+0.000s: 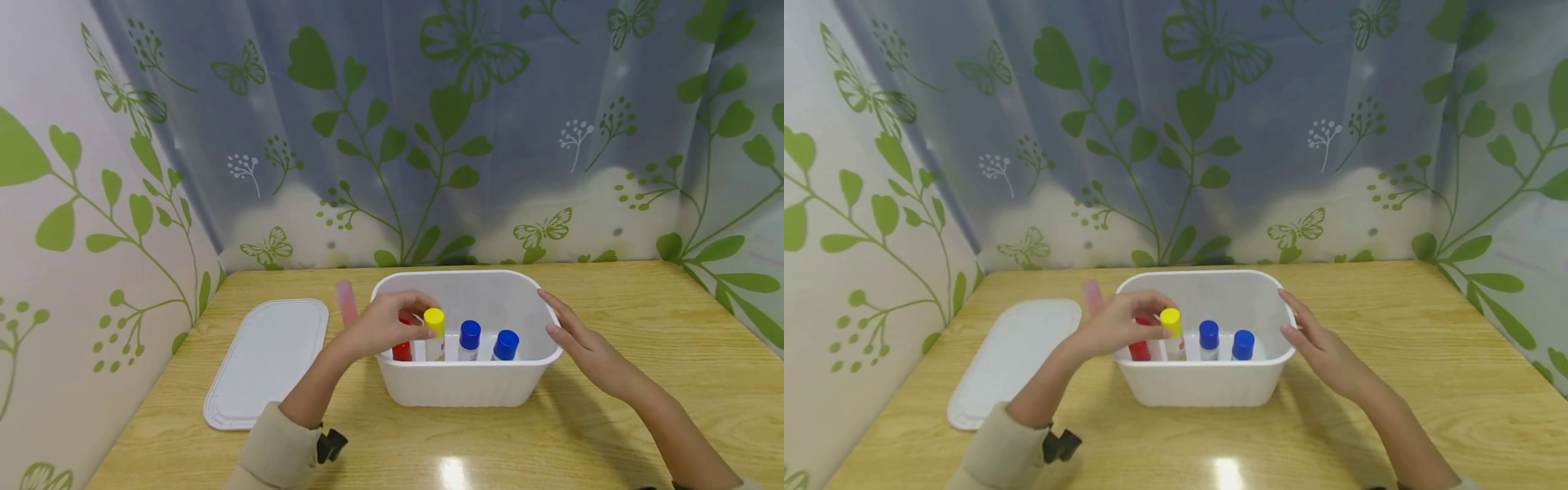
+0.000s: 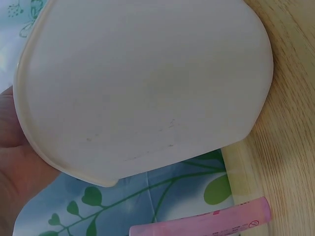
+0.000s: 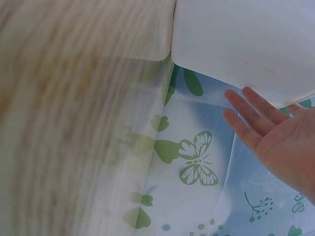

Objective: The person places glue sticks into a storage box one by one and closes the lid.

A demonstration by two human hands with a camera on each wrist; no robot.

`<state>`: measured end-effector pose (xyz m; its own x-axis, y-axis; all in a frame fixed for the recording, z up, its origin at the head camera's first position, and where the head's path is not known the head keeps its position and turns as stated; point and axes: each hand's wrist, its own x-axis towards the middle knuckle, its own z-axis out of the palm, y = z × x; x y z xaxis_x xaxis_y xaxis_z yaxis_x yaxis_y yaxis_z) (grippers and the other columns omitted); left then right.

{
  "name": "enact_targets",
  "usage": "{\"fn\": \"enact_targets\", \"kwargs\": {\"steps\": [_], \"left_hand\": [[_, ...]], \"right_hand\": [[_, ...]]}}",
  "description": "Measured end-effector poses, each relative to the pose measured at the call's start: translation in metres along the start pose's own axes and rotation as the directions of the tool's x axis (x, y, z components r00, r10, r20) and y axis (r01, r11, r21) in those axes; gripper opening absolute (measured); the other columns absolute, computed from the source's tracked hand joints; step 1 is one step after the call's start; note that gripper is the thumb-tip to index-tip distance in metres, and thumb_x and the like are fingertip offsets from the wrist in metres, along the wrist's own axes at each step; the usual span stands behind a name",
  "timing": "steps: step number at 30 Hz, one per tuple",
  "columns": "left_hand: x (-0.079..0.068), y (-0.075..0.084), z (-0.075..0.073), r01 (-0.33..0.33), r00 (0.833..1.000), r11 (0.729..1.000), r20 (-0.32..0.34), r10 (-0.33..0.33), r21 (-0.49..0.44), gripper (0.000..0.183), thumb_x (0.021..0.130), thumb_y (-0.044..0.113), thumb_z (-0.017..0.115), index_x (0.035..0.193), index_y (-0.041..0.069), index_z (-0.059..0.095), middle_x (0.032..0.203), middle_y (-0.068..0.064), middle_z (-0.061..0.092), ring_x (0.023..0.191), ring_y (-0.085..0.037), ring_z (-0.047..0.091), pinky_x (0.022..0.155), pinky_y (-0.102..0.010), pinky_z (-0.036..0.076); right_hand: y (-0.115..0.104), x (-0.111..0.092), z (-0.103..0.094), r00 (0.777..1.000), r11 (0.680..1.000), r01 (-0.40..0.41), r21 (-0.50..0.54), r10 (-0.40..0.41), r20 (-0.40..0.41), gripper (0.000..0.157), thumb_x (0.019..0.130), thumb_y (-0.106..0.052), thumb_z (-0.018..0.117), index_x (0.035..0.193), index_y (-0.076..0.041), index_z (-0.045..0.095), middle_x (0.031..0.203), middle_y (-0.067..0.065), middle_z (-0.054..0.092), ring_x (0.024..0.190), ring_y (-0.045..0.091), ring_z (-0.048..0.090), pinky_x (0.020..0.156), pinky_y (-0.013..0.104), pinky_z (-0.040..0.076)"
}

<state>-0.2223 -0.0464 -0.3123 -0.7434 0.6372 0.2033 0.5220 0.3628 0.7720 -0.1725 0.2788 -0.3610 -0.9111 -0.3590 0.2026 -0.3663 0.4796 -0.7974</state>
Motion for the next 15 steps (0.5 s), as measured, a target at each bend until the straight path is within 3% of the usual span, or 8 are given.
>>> {"fn": "enact_targets", "kwargs": {"steps": [15], "left_hand": [[0.0002,-0.0014,0.0023,0.01,0.999,0.995,0.035,-0.014,0.099,0.028,0.08,0.014,0.073,0.106,0.009,0.065,0.094,0.002,0.063,0.079,-0.009,0.058,0.069,-0.022,0.048]], "right_hand": [[0.0004,0.0,0.0002,1.0,1.0,-0.003,0.004,0.003,0.002,0.053,0.101,-0.018,0.033,0.149,-0.025,0.009,0.149,0.021,0.009,0.127,0.05,0.017,0.088,0.071,0.023]]}}
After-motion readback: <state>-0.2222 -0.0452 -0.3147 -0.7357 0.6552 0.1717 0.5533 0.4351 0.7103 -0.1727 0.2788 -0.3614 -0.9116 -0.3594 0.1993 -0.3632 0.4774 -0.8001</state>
